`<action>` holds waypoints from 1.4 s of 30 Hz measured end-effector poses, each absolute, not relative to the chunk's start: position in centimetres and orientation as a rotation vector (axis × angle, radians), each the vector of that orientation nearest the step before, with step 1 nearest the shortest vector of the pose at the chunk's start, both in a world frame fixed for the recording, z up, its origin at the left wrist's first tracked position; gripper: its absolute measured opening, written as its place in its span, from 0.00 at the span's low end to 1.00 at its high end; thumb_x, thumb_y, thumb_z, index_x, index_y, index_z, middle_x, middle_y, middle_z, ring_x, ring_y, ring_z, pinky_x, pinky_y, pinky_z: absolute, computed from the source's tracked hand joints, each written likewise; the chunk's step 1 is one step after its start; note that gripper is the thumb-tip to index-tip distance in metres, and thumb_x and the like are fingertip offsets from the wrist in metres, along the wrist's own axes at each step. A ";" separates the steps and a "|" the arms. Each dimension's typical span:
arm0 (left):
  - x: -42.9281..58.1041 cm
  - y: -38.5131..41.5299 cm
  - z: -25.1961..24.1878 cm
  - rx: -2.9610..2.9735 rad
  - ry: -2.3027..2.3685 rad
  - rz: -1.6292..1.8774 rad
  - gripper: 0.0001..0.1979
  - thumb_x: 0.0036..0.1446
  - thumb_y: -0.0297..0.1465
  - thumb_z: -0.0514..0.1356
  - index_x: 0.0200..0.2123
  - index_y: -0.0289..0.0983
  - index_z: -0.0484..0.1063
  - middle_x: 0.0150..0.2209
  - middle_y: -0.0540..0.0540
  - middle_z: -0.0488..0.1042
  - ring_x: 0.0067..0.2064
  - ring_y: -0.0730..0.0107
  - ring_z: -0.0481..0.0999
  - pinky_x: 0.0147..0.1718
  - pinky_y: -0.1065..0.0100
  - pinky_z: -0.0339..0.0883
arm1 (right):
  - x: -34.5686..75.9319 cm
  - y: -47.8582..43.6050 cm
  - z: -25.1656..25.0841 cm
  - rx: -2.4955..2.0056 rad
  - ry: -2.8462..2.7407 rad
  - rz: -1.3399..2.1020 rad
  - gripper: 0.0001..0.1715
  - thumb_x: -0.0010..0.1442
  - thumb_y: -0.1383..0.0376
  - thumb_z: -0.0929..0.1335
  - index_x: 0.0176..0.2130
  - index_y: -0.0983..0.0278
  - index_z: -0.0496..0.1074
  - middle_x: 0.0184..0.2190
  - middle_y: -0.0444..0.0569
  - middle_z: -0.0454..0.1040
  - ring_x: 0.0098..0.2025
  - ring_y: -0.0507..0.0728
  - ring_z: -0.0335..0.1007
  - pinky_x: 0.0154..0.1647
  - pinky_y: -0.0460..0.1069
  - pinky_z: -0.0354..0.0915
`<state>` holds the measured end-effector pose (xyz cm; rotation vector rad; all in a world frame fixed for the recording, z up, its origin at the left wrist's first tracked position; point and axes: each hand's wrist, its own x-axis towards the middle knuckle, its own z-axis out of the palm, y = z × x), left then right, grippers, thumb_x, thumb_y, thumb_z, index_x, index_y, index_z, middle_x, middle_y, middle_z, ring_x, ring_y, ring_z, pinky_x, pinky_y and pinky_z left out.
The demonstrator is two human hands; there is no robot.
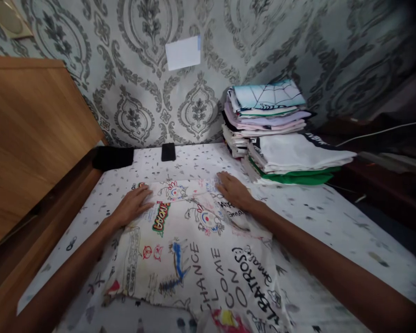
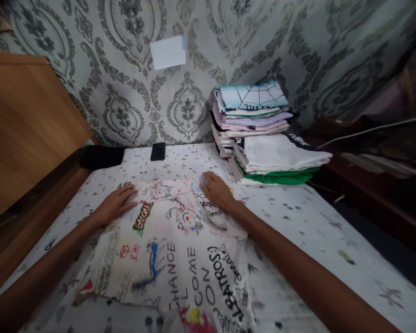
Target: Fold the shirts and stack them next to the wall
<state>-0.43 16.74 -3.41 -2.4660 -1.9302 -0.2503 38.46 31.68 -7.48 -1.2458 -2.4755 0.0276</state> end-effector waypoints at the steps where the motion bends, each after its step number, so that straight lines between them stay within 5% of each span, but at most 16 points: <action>1: -0.4 16.4 -3.0 -2.458 -1.875 -0.237 0.19 0.67 0.41 0.50 0.54 0.40 0.69 0.62 0.40 0.68 0.62 0.56 0.66 0.59 0.56 0.61 | 38.3 31.3 -7.1 -1.213 -2.464 0.027 0.29 0.69 0.57 0.57 0.60 0.71 0.65 0.62 0.64 0.66 0.66 0.68 0.59 0.65 0.62 0.60; 5: 0.8 15.6 -1.3 -2.351 -1.762 -0.083 0.11 0.65 0.29 0.50 0.39 0.39 0.72 0.46 0.40 0.77 0.49 0.55 0.74 0.49 0.54 0.65 | 35.7 28.6 -4.9 -0.937 -2.544 0.088 0.24 0.69 0.57 0.60 0.56 0.68 0.70 0.61 0.63 0.67 0.65 0.67 0.60 0.64 0.63 0.59; 9: 1.9 15.2 -0.1 -2.308 -1.753 -0.008 0.09 0.64 0.28 0.52 0.38 0.37 0.72 0.40 0.40 0.77 0.45 0.54 0.75 0.45 0.54 0.65 | 30.7 25.2 -2.8 -0.586 -2.751 0.296 0.21 0.65 0.61 0.67 0.56 0.62 0.68 0.59 0.58 0.69 0.59 0.64 0.66 0.58 0.59 0.65; 16: 2.5 14.8 1.1 -2.376 -1.896 -0.127 0.13 0.66 0.36 0.51 0.39 0.38 0.74 0.39 0.42 0.78 0.43 0.55 0.77 0.45 0.55 0.67 | 27.6 23.6 -2.3 -0.566 -2.709 0.515 0.13 0.66 0.67 0.64 0.49 0.63 0.73 0.51 0.54 0.74 0.55 0.60 0.68 0.55 0.56 0.65; 20: 4.5 16.3 0.4 -2.473 -1.967 -0.420 0.20 0.68 0.41 0.49 0.55 0.38 0.69 0.54 0.40 0.75 0.56 0.57 0.72 0.55 0.57 0.64 | 29.1 23.4 -2.0 -0.892 -2.649 0.337 0.21 0.63 0.65 0.66 0.56 0.64 0.68 0.55 0.58 0.71 0.56 0.65 0.65 0.56 0.59 0.63; 24: 5.3 17.4 -0.9 -2.624 -1.922 -0.320 0.30 0.64 0.45 0.56 0.63 0.34 0.59 0.63 0.36 0.67 0.63 0.54 0.66 0.61 0.57 0.59 | 31.2 23.0 -1.9 -1.284 -2.645 0.286 0.28 0.59 0.61 0.70 0.57 0.67 0.67 0.51 0.60 0.71 0.53 0.66 0.67 0.50 0.56 0.64; 31: 5.3 16.1 -0.5 -2.550 -1.678 -0.078 0.10 0.64 0.30 0.54 0.46 0.38 0.71 0.50 0.40 0.74 0.52 0.56 0.72 0.52 0.56 0.65 | 33.0 22.2 -2.4 -1.349 -2.518 0.497 0.02 0.59 0.67 0.67 0.36 0.62 0.70 0.40 0.48 0.72 0.40 0.56 0.68 0.38 0.48 0.60; 36: 5.5 15.0 0.3 -2.398 -1.759 0.143 0.13 0.62 0.21 0.50 0.44 0.37 0.71 0.45 0.39 0.75 0.48 0.54 0.74 0.44 0.56 0.69 | 33.1 20.6 -1.9 -1.246 -2.545 0.342 0.03 0.57 0.70 0.67 0.35 0.62 0.69 0.36 0.50 0.74 0.37 0.57 0.69 0.35 0.48 0.59; 42: 2.9 14.1 0.5 -2.244 -1.934 0.148 0.14 0.58 0.18 0.50 0.40 0.38 0.71 0.46 0.37 0.77 0.47 0.53 0.77 0.39 0.58 0.69 | 34.3 18.7 -1.9 -1.014 -2.569 0.474 0.14 0.60 0.70 0.65 0.46 0.60 0.71 0.32 0.46 0.77 0.32 0.55 0.71 0.33 0.48 0.64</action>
